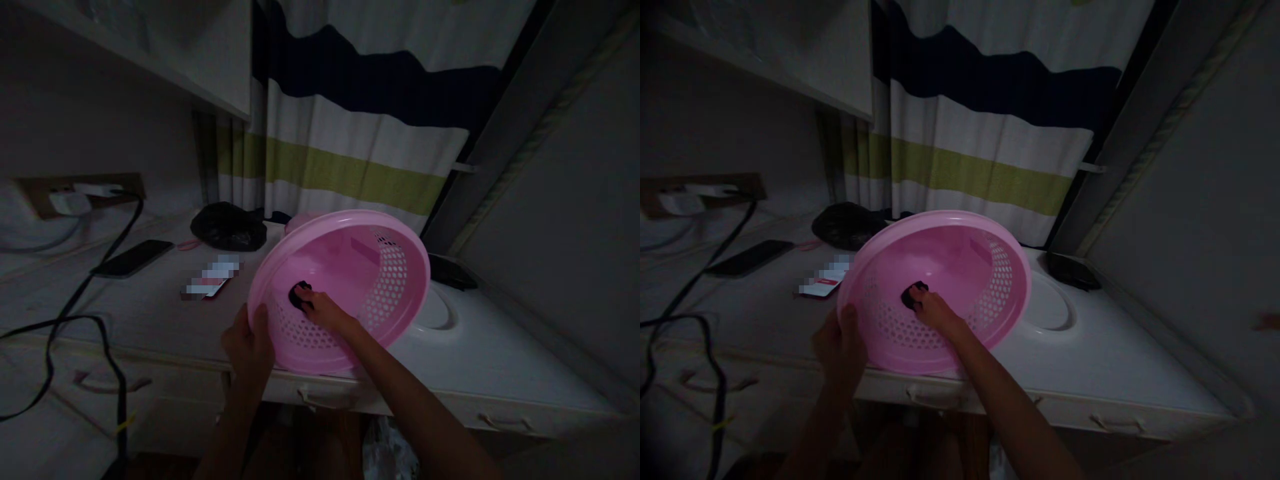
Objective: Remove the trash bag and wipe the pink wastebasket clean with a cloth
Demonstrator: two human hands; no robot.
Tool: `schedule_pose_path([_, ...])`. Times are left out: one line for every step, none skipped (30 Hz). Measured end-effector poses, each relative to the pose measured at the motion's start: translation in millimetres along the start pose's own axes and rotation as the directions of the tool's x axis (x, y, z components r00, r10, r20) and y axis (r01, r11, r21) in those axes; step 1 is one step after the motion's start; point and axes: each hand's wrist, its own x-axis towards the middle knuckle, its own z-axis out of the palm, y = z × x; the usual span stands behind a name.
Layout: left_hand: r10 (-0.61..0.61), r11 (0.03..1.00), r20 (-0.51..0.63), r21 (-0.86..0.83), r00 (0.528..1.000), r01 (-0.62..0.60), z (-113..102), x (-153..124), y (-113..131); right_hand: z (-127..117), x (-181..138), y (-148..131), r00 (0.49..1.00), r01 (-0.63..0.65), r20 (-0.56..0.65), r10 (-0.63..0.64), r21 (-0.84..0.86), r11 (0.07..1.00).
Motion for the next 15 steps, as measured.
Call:
schedule_pose_path([0.039, 0.999, 0.007, 0.014, 0.999, -0.040, -0.6, 4.8, 3.4, -1.3, -5.8, 3.6, 1.000, 0.017, 0.021, -0.016, -0.036, 0.999])
schedule_pose_path([0.080, 0.997, 0.016, 0.021, 0.997, -0.080, -1.1, 9.1, 6.5, -2.8, -10.3, 8.1, 0.999, 0.024, 0.042, -0.021, -0.080, 0.996])
schedule_pose_path([0.120, 0.992, 0.026, 0.025, 0.992, -0.121, -1.7, 13.0, 9.4, -4.6, -13.3, 13.2, 0.998, 0.016, 0.056, -0.008, -0.129, 0.992])
schedule_pose_path([0.150, 0.988, 0.042, 0.024, 0.988, -0.151, -2.2, 16.2, 12.0, -6.7, -14.8, 18.6, 0.998, -0.005, 0.065, 0.017, -0.179, 0.984])
schedule_pose_path([0.172, 0.985, 0.058, 0.019, 0.983, -0.173, -2.8, 18.8, 14.4, -9.0, -14.5, 24.1, 0.997, -0.033, 0.065, 0.049, -0.226, 0.973])
schedule_pose_path([0.185, 0.982, 0.075, 0.013, 0.980, -0.186, -3.5, 20.9, 16.5, -11.4, -12.6, 29.4, 0.995, -0.064, 0.053, 0.081, -0.268, 0.961])
schedule_pose_path([0.190, 0.982, 0.092, 0.005, 0.977, -0.191, -4.1, 22.4, 18.6, -13.6, -9.1, 34.4, 0.993, -0.098, 0.033, 0.113, -0.300, 0.949])
schedule_pose_path([0.190, 0.982, 0.107, -0.004, 0.976, -0.191, -4.6, 23.4, 20.6, -15.3, -4.1, 39.2, 0.990, -0.133, 0.007, 0.143, -0.323, 0.937])
schedule_pose_path([0.189, 0.982, 0.123, -0.012, 0.974, -0.189, -5.1, 23.9, 22.7, -16.4, 2.2, 43.4, 0.986, -0.163, -0.018, 0.167, -0.337, 0.927])
schedule_pose_path([0.184, 0.983, 0.136, -0.020, 0.974, -0.183, -5.3, 24.0, 24.8, -16.6, 9.3, 47.2, 0.982, -0.188, -0.041, 0.186, -0.341, 0.921])
schedule_pose_path([0.175, 0.984, 0.143, -0.027, 0.974, -0.173, -5.3, 23.8, 26.9, -15.9, 17.2, 50.5, 0.978, -0.210, -0.062, 0.201, -0.338, 0.917])
schedule_pose_path([0.165, 0.986, 0.148, -0.033, 0.975, -0.162, -5.1, 23.4, 28.9, -14.4, 25.4, 53.0, 0.974, -0.225, -0.078, 0.211, -0.330, 0.917])
schedule_pose_path([0.148, 0.989, 0.147, -0.039, 0.978, -0.144, -4.6, 22.8, 30.6, -12.0, 33.7, 54.8, 0.973, -0.232, -0.089, 0.214, -0.320, 0.919])
schedule_pose_path([0.132, 0.991, 0.144, -0.046, 0.981, -0.126, -4.0, 22.3, 31.8, -9.0, 41.7, 55.7, 0.972, -0.232, -0.098, 0.212, -0.310, 0.922])
schedule_pose_path([0.115, 0.993, 0.142, -0.053, 0.983, -0.109, -3.2, 21.9, 32.3, -5.6, 49.3, 55.8, 0.972, -0.233, -0.106, 0.211, -0.299, 0.925])
